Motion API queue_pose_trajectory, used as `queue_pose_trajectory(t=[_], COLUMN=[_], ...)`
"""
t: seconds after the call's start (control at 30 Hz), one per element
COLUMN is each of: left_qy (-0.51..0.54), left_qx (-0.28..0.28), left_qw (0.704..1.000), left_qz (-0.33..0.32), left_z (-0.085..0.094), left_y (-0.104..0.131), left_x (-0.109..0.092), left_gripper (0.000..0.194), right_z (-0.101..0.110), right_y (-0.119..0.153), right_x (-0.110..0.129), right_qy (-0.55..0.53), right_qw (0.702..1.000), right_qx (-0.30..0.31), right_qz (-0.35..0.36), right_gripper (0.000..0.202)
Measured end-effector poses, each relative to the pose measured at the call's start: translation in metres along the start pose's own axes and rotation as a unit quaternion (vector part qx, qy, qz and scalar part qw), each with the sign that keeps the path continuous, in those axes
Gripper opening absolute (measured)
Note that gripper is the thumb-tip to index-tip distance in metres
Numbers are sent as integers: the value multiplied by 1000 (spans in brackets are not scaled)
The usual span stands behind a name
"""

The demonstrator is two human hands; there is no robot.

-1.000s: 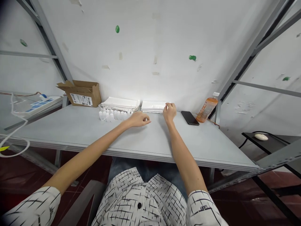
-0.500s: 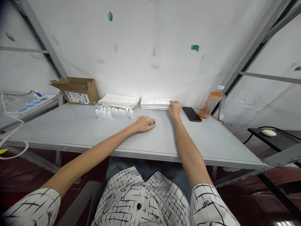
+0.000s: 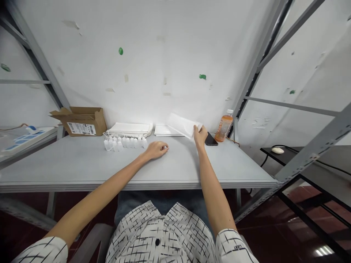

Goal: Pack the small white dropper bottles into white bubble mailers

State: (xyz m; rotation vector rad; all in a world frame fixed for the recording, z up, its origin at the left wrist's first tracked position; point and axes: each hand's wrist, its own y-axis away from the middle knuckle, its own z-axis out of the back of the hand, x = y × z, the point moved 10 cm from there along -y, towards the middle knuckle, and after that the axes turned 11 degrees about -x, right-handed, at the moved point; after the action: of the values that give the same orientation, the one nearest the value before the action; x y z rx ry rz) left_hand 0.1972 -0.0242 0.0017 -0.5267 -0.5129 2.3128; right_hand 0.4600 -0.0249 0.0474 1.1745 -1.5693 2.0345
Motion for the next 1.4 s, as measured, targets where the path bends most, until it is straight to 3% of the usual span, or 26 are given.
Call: queue_pose_trajectory(t=[0.1,0.23,0.33,0.43,0.6,0.7,0.83,0.97,1.2,1.3,1.4], left_qy=[3,-1,-19,-34,-73,-83,-78,-60,-42,-29,-14], left_qx=[-37,-136,-199,-223,-182,-131,-75,-35,-59,-59,-55], left_qw=[999,991,979,968,968,977,989,995,996,996,995], left_qz=[12,3,-41,-106,-155,-146,-104,-76,-59,-68,-76], left_z=[6,21,29,31,18,6,-5,-11,-6,-6,-7], left_y=[-1,-2,-2,0,4,4,3,1,-1,-1,-1], left_x=[5,7,2,-9,-20,-18,-7,3,5,2,0], left_gripper=[31,32,34,44,81,89,86,65,49,49,53], right_z=[5,3,8,10,0,-13,-28,-30,-16,-13,-10], right_y=[13,25,27,29,34,41,51,55,53,53,52], right_x=[-26,-46,-49,-50,-55,-60,-61,-54,-37,-32,-26], right_qy=[-48,-37,19,58,54,40,24,23,57,62,71], right_qw=[996,990,989,986,982,978,971,971,979,980,983], right_qx=[19,51,50,65,105,138,181,190,153,146,139], right_qz=[-72,-130,-138,-145,-150,-154,-157,-146,-125,-117,-98], right_gripper=[38,44,44,42,38,37,36,34,26,16,23])
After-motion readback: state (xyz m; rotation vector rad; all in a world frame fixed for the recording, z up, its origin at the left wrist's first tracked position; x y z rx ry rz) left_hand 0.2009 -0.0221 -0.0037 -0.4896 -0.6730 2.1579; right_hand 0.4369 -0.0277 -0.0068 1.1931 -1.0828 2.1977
